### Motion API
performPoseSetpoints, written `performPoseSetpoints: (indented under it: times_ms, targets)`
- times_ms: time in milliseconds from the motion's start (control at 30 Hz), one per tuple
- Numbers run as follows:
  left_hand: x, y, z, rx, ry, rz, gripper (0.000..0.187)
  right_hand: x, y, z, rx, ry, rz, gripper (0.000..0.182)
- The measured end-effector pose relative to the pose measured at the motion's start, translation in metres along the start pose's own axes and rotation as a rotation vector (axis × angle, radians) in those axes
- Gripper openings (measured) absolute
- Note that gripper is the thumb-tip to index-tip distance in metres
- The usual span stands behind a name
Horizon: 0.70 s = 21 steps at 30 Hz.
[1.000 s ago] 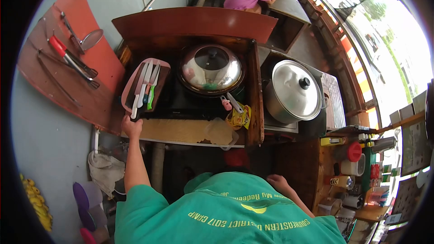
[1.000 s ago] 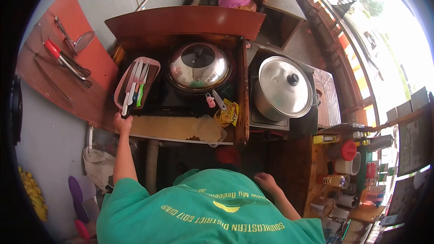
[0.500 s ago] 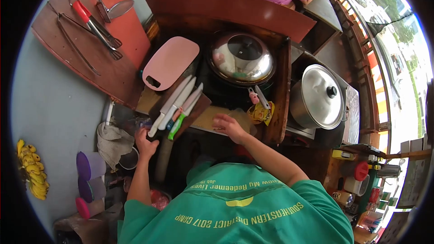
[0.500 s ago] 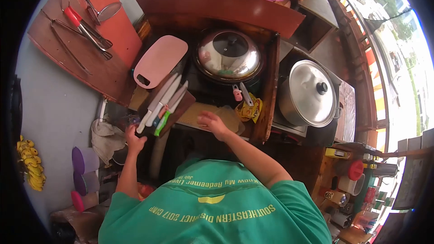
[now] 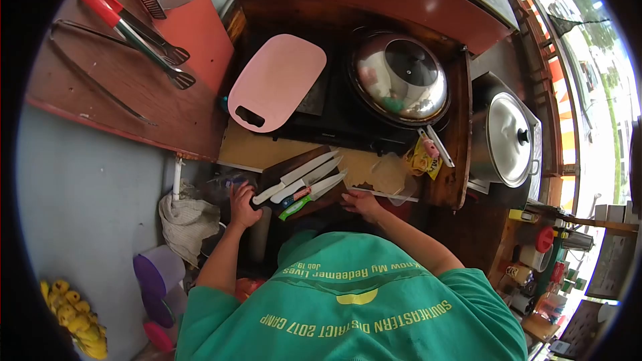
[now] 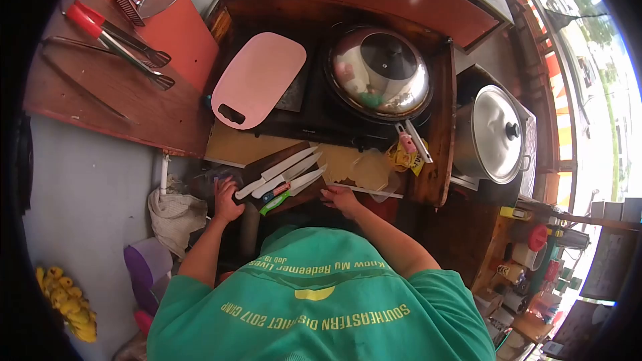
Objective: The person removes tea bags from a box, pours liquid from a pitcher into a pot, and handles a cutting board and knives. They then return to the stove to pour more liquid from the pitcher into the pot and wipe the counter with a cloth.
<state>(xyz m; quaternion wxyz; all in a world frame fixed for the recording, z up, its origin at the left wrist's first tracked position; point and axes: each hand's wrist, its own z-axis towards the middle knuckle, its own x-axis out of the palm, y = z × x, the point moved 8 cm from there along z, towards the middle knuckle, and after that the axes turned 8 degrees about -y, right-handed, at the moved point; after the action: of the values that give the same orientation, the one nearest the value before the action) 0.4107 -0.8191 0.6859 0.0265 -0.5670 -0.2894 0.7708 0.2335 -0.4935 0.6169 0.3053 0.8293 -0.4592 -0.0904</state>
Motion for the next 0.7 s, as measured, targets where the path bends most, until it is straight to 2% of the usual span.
performPoseSetpoints:
  times_ms: [133, 267, 433, 700]
  targets:
    - [0.019, 0.03, 0.033, 0.095, 0.079, 0.004, 0.038, 0.01, -0.047, 0.031, 0.06, -0.129, 0.015, 0.044]
    - [0.034, 0.056, 0.063, 0.125, 0.137, 0.025, 0.038, 0.025, -0.049, 0.042, 0.093, -0.204, 0.129, 0.044]
    - [0.044, 0.073, 0.093, 0.149, 0.188, 0.042, 0.038, 0.041, -0.054, 0.066, -0.001, -0.2, -0.007, 0.036]
    - [0.042, 0.091, 0.117, 0.129, 0.256, 0.104, 0.046, 0.072, -0.06, 0.081, 0.028, -0.203, 0.107, 0.024]
